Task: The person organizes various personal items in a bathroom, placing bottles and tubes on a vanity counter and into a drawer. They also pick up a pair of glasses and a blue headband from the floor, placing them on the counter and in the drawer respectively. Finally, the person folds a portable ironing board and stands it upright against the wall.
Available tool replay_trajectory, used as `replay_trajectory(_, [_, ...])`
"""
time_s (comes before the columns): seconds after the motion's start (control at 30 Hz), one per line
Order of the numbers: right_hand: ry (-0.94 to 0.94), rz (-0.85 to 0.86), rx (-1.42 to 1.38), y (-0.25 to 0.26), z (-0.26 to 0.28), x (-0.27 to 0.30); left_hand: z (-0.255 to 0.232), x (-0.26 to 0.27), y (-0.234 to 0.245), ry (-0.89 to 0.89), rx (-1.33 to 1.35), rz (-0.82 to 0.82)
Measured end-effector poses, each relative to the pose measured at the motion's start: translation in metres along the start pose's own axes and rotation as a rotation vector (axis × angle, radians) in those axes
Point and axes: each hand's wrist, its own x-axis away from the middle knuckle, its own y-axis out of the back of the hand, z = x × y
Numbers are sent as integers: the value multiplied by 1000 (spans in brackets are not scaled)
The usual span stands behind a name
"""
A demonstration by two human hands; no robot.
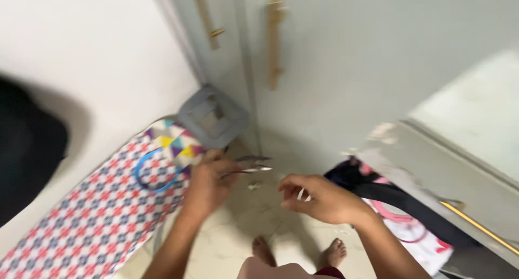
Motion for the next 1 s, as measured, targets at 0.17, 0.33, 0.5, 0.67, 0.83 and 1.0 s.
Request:
replay_trajectory(0.17, [-118, -290, -145, 80, -32, 112, -204, -31, -52, -134, 178, 208])
replay_trajectory(0.33, [7, -563, -107, 158, -73, 235, -314, -67, -142, -402, 214, 240])
replay_trajectory(0.5, [-185, -800, -115, 208, -111, 307, -359, -148, -259, -647, 57, 143])
replay_trajectory(0.67, [-218, -904, 21, 239, -145, 340, -397, -228, -339, -486, -353, 252])
replay_trajectory(0.83, [-186, -1062, 3, 247, -172, 340, -417, -280, -387, -495, -586, 282])
replay_trajectory(1.0, [-160, -1050, -68, 247, -173, 342, -429, -324, -407, -463, -594, 287])
